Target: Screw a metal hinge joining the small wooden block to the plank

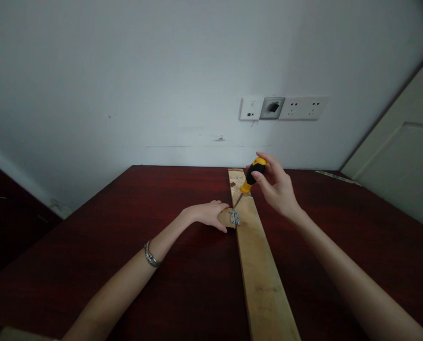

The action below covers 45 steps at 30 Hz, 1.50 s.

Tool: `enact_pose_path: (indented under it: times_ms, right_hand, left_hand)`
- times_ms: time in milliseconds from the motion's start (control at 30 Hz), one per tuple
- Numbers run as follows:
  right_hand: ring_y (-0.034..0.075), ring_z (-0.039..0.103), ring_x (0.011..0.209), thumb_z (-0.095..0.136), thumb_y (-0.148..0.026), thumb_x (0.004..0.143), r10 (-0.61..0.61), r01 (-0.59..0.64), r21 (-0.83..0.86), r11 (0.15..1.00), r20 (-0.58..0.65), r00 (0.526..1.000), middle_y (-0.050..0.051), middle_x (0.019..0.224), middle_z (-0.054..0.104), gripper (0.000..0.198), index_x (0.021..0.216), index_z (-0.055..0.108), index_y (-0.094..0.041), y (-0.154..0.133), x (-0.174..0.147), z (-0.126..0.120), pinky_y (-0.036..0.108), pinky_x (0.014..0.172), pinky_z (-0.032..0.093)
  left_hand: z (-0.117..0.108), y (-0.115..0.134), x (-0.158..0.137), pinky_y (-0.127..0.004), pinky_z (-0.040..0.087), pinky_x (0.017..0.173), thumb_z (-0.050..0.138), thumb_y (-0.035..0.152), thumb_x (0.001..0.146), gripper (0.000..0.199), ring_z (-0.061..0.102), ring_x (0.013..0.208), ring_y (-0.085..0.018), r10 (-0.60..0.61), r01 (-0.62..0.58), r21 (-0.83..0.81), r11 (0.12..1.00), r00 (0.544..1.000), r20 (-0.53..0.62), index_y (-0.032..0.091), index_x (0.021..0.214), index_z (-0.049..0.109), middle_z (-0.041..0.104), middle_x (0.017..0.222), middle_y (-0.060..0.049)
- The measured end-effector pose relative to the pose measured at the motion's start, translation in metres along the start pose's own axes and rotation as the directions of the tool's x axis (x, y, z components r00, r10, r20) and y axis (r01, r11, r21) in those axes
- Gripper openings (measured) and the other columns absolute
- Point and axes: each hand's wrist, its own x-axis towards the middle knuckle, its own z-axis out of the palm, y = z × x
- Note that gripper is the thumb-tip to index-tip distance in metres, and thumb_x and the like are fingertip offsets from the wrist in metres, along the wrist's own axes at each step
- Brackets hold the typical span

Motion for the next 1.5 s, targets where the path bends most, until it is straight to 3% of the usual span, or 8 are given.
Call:
enact_pose_path:
  times_ms: [600,800,1033,1267,1367,1500]
  right_hand:
    - [0.020,0.060,0.098,0.053,-0.033,0.085,0.021,-0.023,0.053,0.998,0.043,0.999,0.007,0.109,0.061,0.046,0.130,0.041,-0.024,-0.001,-0.001,0.002,0.039,0.087,0.050]
    - [0.022,0.057,0.105,0.049,-0.032,0.087,0.032,-0.040,0.105,0.994,0.081,0.996,0.008,0.118,0.057,0.045,0.131,0.042,-0.028,-0.007,0.000,0.002,0.040,0.088,0.050]
    - [0.020,0.042,0.125,0.039,-0.025,0.092,-0.078,0.070,0.102,0.992,0.077,0.994,0.000,0.131,0.051,0.037,0.126,0.050,-0.034,-0.016,0.007,-0.010,0.047,0.108,0.028]
    - [0.019,0.059,0.099,0.061,-0.025,0.080,-0.037,0.038,0.201,0.979,-0.007,0.999,0.003,0.108,0.060,0.026,0.106,0.060,-0.029,-0.013,0.008,-0.010,0.037,0.086,0.051]
    - [0.018,0.058,0.096,0.065,-0.025,0.076,-0.054,0.060,0.134,0.989,-0.043,0.998,0.003,0.102,0.059,0.017,0.093,0.065,-0.027,-0.014,0.008,-0.009,0.035,0.082,0.052]
    - [0.020,0.053,0.112,0.052,-0.022,0.086,-0.072,0.073,0.109,0.991,-0.012,0.997,0.004,0.118,0.057,0.024,0.105,0.064,-0.028,-0.019,0.009,-0.013,0.042,0.097,0.043]
  left_hand:
    - [0.000,0.000,0.000,-0.032,0.037,0.088,0.066,0.054,0.064,0.074,0.048,0.106,-0.027,0.000,0.000,0.009,1.000,1.000,0.006,0.016,0.125,0.046,0.053,0.114,-0.011]
    - [0.005,-0.006,0.001,-0.033,0.037,0.089,0.068,0.051,0.065,0.069,0.048,0.104,-0.026,0.032,-0.033,-0.019,0.999,0.998,-0.050,0.015,0.120,0.048,0.054,0.111,-0.010]
    - [0.011,-0.012,0.001,-0.034,0.037,0.090,0.069,0.049,0.065,0.067,0.049,0.104,-0.025,0.072,-0.080,-0.067,0.995,0.992,-0.105,0.014,0.119,0.049,0.054,0.112,-0.010]
    - [0.012,-0.013,0.001,-0.033,0.038,0.088,0.071,0.048,0.064,0.066,0.050,0.103,-0.024,0.072,-0.082,-0.073,0.994,0.989,-0.132,0.016,0.118,0.050,0.055,0.110,-0.009]
    - [0.013,-0.014,0.001,-0.033,0.039,0.087,0.070,0.049,0.065,0.066,0.050,0.102,-0.024,0.068,-0.079,-0.075,0.994,0.988,-0.139,0.017,0.119,0.050,0.055,0.110,-0.009]
    - [0.012,-0.014,0.001,-0.032,0.039,0.087,0.070,0.049,0.064,0.066,0.050,0.101,-0.024,0.075,-0.084,-0.058,0.995,0.987,-0.140,0.016,0.118,0.051,0.055,0.109,-0.009]
